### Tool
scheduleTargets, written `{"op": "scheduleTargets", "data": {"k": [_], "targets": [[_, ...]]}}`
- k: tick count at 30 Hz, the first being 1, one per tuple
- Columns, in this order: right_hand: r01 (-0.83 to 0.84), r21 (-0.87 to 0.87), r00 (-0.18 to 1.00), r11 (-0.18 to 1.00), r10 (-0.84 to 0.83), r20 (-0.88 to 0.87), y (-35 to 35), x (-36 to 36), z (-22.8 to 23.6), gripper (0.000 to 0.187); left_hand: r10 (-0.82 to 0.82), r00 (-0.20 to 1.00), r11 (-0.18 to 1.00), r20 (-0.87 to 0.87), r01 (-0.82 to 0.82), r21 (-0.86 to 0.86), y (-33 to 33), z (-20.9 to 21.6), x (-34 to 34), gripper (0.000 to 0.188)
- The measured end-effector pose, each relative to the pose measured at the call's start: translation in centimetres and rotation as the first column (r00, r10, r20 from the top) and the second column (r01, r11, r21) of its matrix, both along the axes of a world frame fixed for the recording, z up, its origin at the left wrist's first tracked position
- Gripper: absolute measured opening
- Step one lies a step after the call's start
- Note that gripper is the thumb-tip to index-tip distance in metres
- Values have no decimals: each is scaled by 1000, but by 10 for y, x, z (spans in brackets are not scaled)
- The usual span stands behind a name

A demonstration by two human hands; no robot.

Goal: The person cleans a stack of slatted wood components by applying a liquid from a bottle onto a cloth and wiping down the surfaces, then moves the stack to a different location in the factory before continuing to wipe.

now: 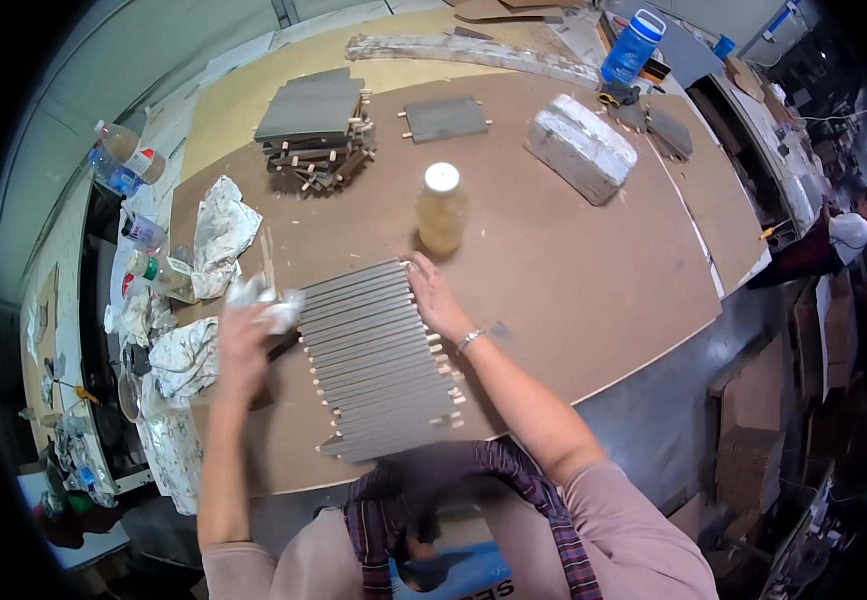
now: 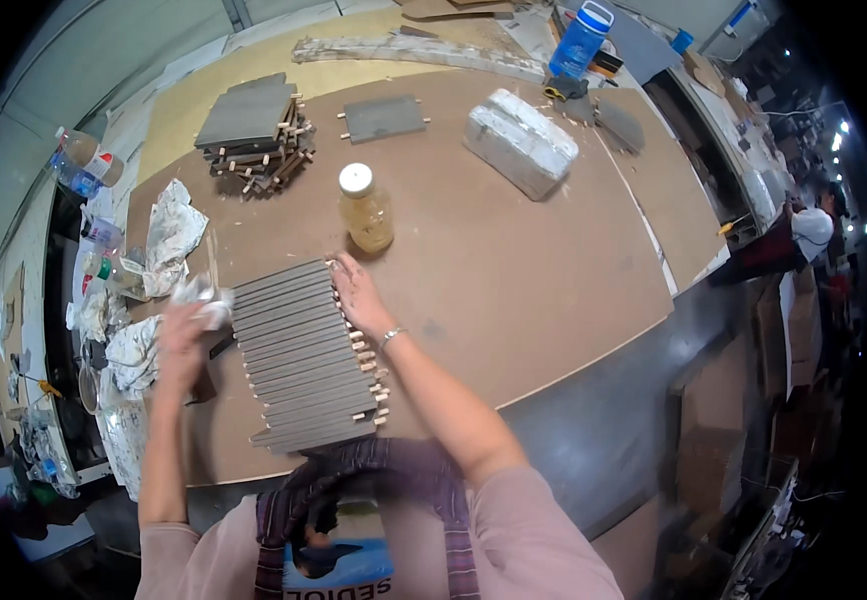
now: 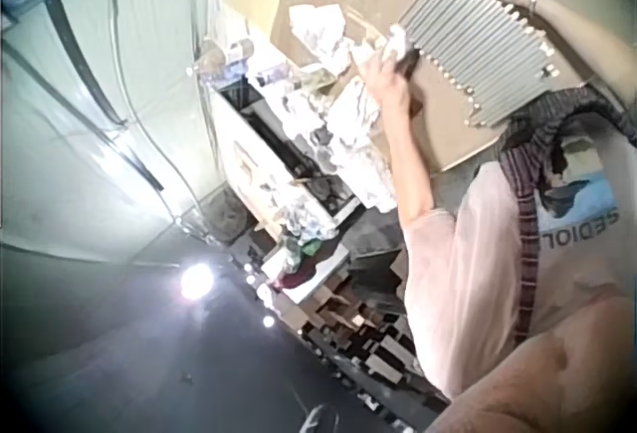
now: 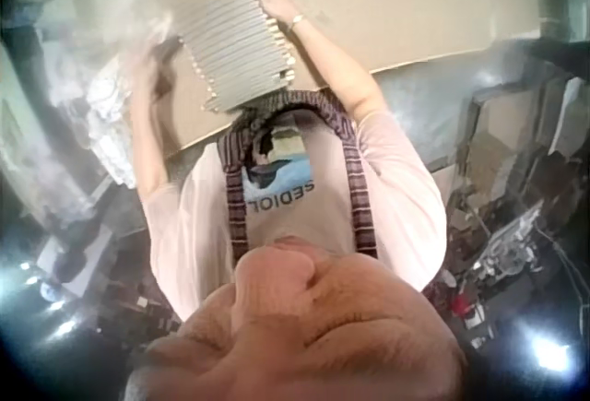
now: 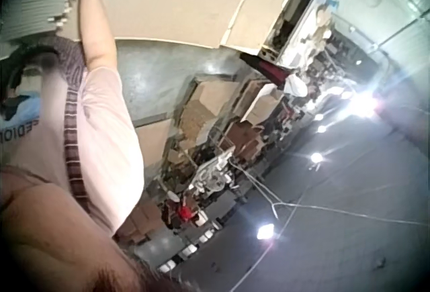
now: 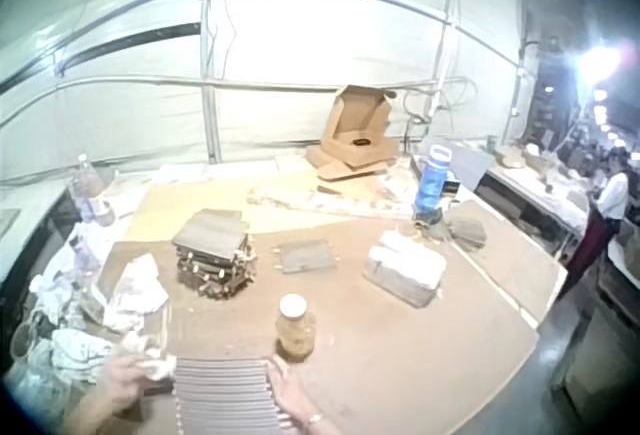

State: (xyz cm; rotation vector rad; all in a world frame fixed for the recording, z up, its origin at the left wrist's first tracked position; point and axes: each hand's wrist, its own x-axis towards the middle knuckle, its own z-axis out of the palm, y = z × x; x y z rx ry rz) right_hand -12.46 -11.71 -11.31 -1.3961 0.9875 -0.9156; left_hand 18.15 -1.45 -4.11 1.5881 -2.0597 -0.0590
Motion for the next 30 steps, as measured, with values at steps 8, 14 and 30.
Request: {"op": "scheduleTargets", "data": {"k": [8,14,30], "targets": [[-147,99,981,984,132,143,82,-56,36,64,521,-216,823,-826,-130,553,153,-13,-61,29],[-97,-132,994,987,104,42,123,-49,28,58,459,-274,865,-845,-81,496,148,-38,-139,38],[-36,-98,969,995,59,238,-12,0,-39,47,-281,959,959,-43,282,30,-3,21,-175,39]]}}
